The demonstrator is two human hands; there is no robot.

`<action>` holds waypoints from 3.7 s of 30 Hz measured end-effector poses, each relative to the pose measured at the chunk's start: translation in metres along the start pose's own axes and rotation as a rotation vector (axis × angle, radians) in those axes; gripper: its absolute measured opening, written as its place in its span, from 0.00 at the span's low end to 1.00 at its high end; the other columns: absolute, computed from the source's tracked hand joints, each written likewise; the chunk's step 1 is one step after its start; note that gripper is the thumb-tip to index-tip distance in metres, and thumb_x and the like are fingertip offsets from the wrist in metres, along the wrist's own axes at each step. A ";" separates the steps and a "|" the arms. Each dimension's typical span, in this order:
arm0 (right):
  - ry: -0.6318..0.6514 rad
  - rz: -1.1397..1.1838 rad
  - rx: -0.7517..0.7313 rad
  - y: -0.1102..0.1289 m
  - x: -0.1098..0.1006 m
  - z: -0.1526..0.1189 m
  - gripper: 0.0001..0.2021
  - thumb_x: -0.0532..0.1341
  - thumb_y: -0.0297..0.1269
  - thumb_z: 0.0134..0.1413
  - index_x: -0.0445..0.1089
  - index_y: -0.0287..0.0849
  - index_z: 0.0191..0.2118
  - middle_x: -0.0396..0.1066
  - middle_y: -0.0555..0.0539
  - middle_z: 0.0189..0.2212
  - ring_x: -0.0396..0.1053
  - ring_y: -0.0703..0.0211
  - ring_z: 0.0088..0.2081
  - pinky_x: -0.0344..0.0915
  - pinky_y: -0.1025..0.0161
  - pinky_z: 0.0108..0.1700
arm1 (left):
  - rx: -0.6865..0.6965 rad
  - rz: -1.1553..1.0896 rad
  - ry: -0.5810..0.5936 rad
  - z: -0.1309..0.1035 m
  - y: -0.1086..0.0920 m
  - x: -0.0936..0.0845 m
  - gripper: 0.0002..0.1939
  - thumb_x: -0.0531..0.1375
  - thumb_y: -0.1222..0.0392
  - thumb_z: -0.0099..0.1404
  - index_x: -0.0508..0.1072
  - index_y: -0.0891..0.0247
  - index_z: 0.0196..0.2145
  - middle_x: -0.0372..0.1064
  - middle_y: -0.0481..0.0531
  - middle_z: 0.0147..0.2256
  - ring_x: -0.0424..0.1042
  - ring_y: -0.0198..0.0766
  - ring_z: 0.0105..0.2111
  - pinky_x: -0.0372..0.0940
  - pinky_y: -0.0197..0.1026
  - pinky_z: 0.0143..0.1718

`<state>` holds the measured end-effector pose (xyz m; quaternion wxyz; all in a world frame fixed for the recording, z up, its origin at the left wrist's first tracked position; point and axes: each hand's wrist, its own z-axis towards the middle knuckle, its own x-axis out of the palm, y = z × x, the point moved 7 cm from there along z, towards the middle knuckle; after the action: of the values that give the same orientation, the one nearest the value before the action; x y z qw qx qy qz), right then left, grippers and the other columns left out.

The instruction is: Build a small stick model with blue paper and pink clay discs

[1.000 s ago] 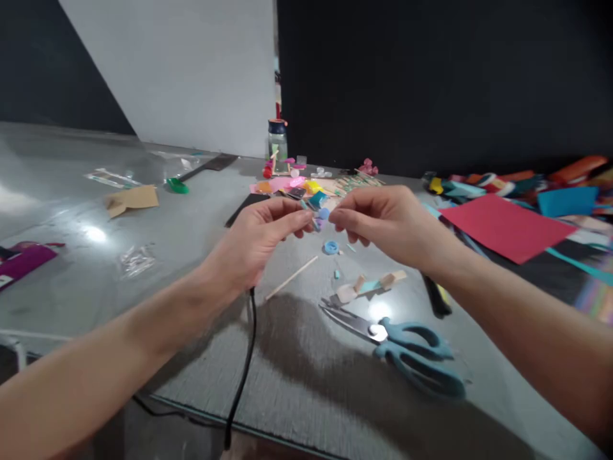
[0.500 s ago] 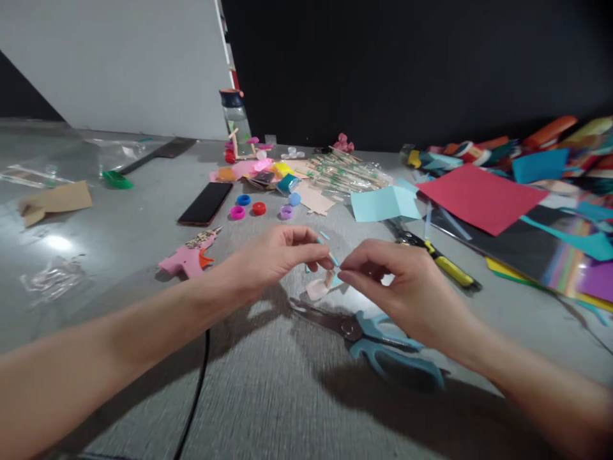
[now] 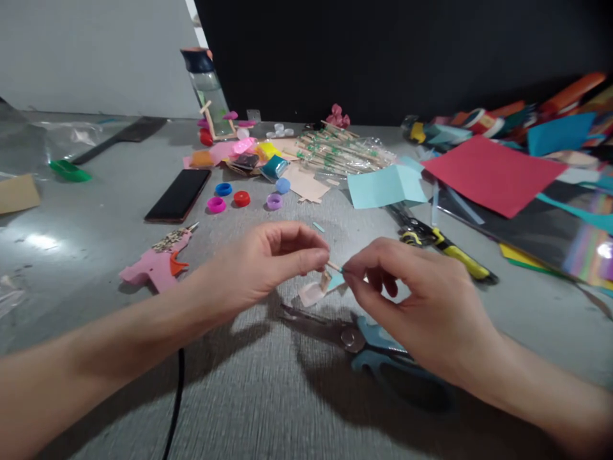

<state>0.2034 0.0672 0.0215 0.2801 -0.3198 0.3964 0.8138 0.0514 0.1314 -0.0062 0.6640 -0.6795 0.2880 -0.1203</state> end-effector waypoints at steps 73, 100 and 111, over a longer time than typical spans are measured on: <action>0.196 0.048 0.162 -0.010 0.021 -0.006 0.10 0.62 0.28 0.61 0.68 0.42 0.28 0.69 0.54 0.24 0.63 0.66 0.25 0.54 0.66 0.28 | -0.181 -0.093 0.149 0.023 0.033 0.003 0.08 0.69 0.55 0.61 0.77 0.61 0.33 0.74 0.45 0.31 0.68 0.33 0.32 0.59 0.37 0.35; 0.260 0.098 0.283 -0.018 0.013 -0.002 0.08 0.62 0.28 0.59 0.69 0.41 0.28 0.67 0.56 0.20 0.61 0.69 0.21 0.54 0.68 0.24 | -0.006 0.173 0.199 0.020 0.029 0.022 0.07 0.66 0.57 0.60 0.80 0.60 0.35 0.71 0.45 0.27 0.63 0.32 0.26 0.55 0.37 0.27; 0.309 0.042 0.249 -0.015 0.008 0.001 0.08 0.64 0.26 0.57 0.70 0.42 0.28 0.65 0.57 0.19 0.59 0.71 0.20 0.52 0.71 0.20 | -0.022 0.175 0.156 0.020 0.029 0.024 0.05 0.67 0.58 0.59 0.80 0.60 0.32 0.69 0.43 0.24 0.63 0.32 0.25 0.54 0.37 0.25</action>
<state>0.2087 0.0777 0.0095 0.2364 -0.3956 0.5387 0.7053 0.0750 0.1356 -0.0415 0.6400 -0.6475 0.3985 -0.1111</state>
